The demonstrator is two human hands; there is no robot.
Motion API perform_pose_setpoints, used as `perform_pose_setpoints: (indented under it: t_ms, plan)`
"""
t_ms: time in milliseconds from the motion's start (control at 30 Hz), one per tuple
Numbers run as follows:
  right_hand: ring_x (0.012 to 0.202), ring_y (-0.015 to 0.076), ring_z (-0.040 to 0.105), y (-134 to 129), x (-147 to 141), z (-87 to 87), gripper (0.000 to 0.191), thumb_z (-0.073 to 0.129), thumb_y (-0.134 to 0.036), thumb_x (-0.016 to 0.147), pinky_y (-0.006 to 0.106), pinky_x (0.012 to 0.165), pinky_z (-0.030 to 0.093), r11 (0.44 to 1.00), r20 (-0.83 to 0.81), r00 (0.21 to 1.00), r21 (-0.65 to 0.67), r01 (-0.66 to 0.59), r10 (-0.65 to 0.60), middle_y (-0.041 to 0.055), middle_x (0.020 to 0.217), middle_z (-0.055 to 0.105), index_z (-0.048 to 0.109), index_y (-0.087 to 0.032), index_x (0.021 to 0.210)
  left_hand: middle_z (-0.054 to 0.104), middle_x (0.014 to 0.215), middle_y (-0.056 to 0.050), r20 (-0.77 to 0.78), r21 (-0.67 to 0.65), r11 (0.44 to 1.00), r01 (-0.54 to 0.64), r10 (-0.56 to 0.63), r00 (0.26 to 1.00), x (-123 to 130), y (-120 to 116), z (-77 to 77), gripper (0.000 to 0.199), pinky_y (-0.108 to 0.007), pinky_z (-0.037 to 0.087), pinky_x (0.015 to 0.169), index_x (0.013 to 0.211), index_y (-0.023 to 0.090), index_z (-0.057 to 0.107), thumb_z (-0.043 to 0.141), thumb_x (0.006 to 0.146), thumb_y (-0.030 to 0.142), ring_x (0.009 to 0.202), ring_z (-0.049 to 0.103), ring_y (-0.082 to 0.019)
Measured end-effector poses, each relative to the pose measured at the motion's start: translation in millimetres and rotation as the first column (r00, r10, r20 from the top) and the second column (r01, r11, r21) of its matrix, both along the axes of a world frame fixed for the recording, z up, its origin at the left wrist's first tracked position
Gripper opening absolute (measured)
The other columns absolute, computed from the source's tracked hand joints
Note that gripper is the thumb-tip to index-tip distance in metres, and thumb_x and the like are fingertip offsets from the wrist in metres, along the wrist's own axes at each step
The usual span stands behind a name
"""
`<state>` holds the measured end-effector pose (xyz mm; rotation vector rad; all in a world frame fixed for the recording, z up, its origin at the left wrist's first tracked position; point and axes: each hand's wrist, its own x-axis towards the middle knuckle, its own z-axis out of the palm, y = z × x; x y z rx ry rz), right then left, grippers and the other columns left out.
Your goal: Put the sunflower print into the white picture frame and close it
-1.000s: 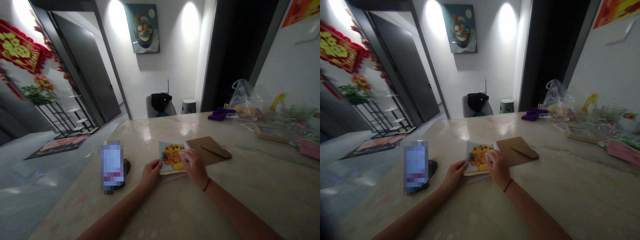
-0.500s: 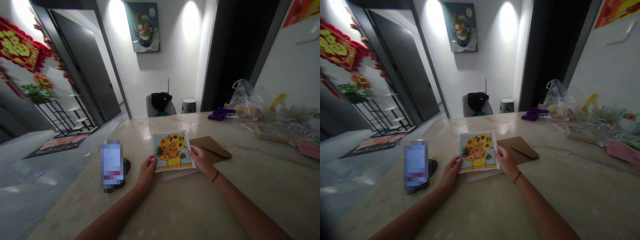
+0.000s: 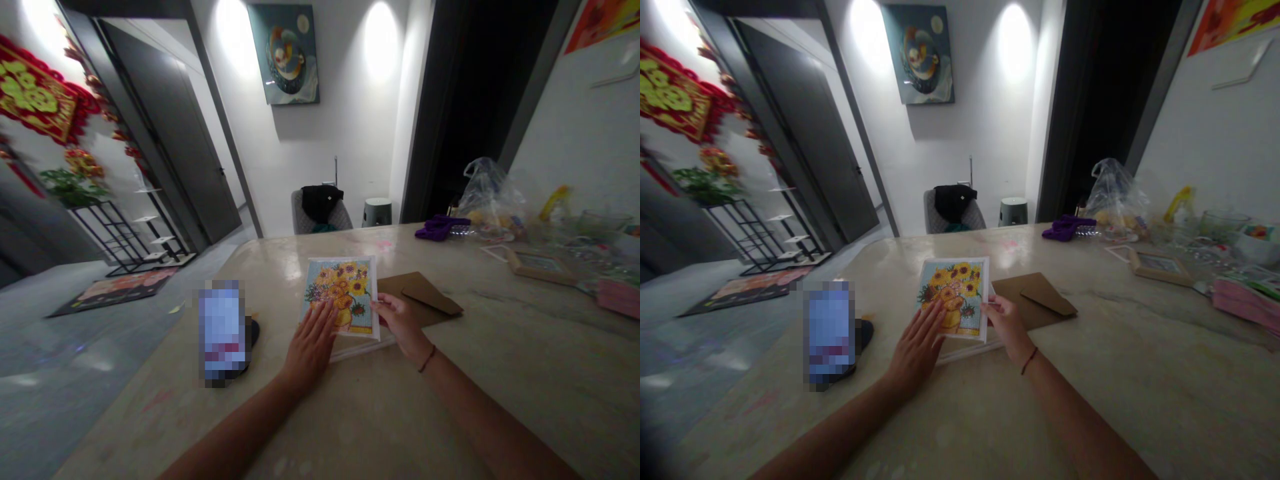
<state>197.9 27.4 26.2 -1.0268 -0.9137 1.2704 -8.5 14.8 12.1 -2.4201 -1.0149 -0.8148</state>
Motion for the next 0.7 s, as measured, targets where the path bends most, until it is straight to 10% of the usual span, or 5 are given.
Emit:
perform_pose_setpoints:
  t_ms: [333,700]
  plan:
    - [0.076,0.0174,0.064,-6.2,-4.9,5.6,0.037,0.066,-0.048,0.062,0.031,0.071,0.049,0.978,-0.183,0.961,0.051,-0.200,0.206,0.0060,0.086,0.069,0.067,-0.017,0.083,0.059,0.120,-0.006,0.378,-0.217,0.968,0.127,-0.036,0.925,-11.8,0.7,4.3,0.041,-0.029,0.049,0.086,0.124,0.023,0.048,0.034,0.086,0.014,0.105,0.058,-0.016]
    - [0.086,0.0177,0.062,-3.5,-21.1,-14.0,0.051,0.072,-0.032,0.059,0.032,0.081,0.046,0.973,-0.008,0.981,-0.124,-0.193,0.194,0.0038,0.094,0.068,0.057,-0.020,0.106,0.069,0.090,-0.007,0.785,-0.497,0.839,0.224,0.324,0.528,13.6,-18.8,5.9,0.035,-0.031,0.049,0.078,0.096,0.015,0.062,0.042,0.085,0.040,0.086,0.063,-0.021]
